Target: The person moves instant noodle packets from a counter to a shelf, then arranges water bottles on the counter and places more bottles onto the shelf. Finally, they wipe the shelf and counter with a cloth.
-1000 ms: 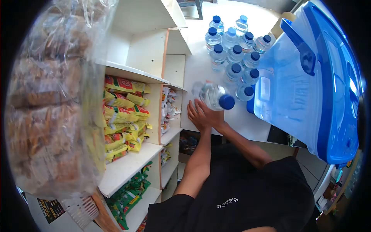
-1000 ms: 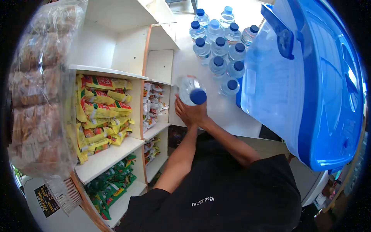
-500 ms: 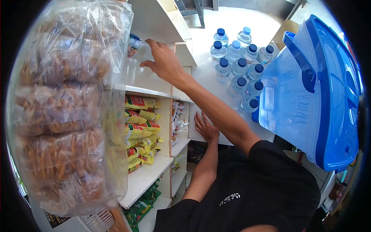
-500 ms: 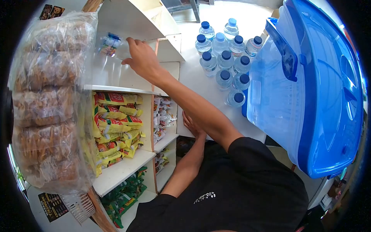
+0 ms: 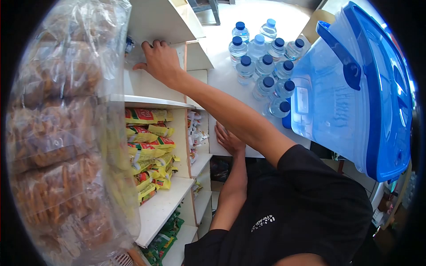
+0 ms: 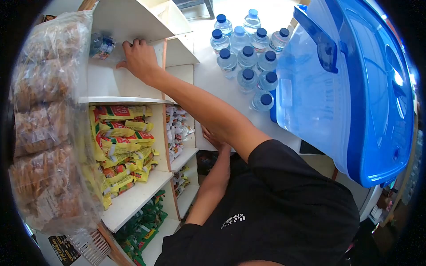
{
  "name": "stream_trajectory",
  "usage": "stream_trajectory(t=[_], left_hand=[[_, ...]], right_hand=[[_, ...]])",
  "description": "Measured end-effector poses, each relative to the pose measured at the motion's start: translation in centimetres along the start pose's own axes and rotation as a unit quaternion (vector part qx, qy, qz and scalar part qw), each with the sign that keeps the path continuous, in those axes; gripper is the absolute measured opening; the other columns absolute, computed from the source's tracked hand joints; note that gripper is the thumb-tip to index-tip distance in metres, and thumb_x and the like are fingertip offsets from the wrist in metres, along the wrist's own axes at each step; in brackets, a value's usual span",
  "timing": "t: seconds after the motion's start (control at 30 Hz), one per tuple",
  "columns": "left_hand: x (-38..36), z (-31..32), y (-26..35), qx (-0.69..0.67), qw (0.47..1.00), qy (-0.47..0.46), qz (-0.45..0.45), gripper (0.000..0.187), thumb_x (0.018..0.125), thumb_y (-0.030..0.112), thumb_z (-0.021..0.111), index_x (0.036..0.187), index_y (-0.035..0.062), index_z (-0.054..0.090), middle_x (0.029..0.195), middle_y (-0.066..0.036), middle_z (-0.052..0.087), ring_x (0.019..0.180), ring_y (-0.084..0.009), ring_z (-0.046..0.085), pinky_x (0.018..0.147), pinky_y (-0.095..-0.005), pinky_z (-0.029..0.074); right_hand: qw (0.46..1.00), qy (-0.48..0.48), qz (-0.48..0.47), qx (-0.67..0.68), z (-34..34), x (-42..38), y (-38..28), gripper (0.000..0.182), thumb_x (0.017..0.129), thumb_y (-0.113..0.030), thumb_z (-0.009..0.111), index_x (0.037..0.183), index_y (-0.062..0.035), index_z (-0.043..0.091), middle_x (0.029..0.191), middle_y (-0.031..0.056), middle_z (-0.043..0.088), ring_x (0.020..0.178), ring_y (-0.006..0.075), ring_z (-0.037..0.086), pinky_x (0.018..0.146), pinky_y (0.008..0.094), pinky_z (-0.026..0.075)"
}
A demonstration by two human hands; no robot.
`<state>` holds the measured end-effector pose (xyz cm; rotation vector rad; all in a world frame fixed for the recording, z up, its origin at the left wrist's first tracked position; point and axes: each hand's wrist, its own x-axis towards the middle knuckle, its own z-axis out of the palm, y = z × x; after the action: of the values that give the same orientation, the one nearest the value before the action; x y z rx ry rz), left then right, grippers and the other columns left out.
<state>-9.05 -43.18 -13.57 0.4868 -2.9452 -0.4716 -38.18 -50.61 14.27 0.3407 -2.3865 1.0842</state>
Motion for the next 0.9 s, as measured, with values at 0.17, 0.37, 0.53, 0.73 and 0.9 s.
stream_trajectory(t=[0.17,0.37,0.53,0.73,0.9], left_hand=[[0.2,-1.0,0.6,-0.004,1.0,0.01,-0.001,0.07,0.087,0.04,0.062,0.147,0.0103,0.04,0.158,-0.014,0.031,0.146,-0.0337,0.029,0.115,-0.0474,0.027],[0.3,0.0,0.1,0.001,1.0,0.011,0.003,0.071,0.087,0.039,0.061,0.149,0.0107,0.038,0.159,-0.014,0.029,0.147,-0.033,0.028,0.115,-0.0472,0.027],[0.8,-1.6,1.5,0.014,0.999,0.039,0.018,0.066,0.088,0.031,0.058,0.148,0.0095,0.04,0.157,-0.014,0.033,0.145,-0.0327,0.03,0.114,-0.0473,0.029],[0.3,-2.4,2.3,-0.011,0.998,0.052,0.014,0.058,0.09,0.025,0.055,0.144,0.0076,0.045,0.154,-0.016,0.037,0.143,-0.0336,0.033,0.112,-0.0484,0.03],[0.5,-2.4,2.0,-0.012,0.998,0.058,0.012,0.058,0.091,0.026,0.054,0.144,0.0072,0.045,0.155,-0.015,0.036,0.144,-0.0337,0.032,0.113,-0.0487,0.029]], right_hand=[[0.991,-0.082,0.013,0.108,-1.2,-1.1,2.5,0.044,0.079,-0.039,0.078,0.093,0.0005,0.064,0.085,0.0182,0.065,0.085,0.0346,0.064,0.07,0.0396,0.053],[0.958,0.067,0.119,0.25,-10.3,-13.2,4.4,0.015,0.085,-0.014,0.07,0.085,0.0003,0.066,0.082,0.0169,0.067,0.074,0.0329,0.067,0.067,0.0385,0.052],[0.89,-0.021,0.409,0.199,-14.1,-28.4,8.5,0.024,0.084,-0.012,0.074,0.101,0.0014,0.063,0.091,0.013,0.069,0.079,0.0214,0.068,0.077,0.0358,0.056],[0.913,0.11,0.394,-0.012,-14.7,-35.1,14.6,0.078,0.079,-0.016,0.08,0.138,0.0129,0.037,0.136,0.0322,0.048,0.124,0.0423,0.051,0.105,0.0447,0.041],[0.914,0.191,0.357,-0.027,-12.7,-34.3,17.9,0.09,0.079,-0.021,0.084,0.144,0.0127,0.032,0.137,0.0321,0.049,0.125,0.0453,0.05,0.107,0.0473,0.038]])
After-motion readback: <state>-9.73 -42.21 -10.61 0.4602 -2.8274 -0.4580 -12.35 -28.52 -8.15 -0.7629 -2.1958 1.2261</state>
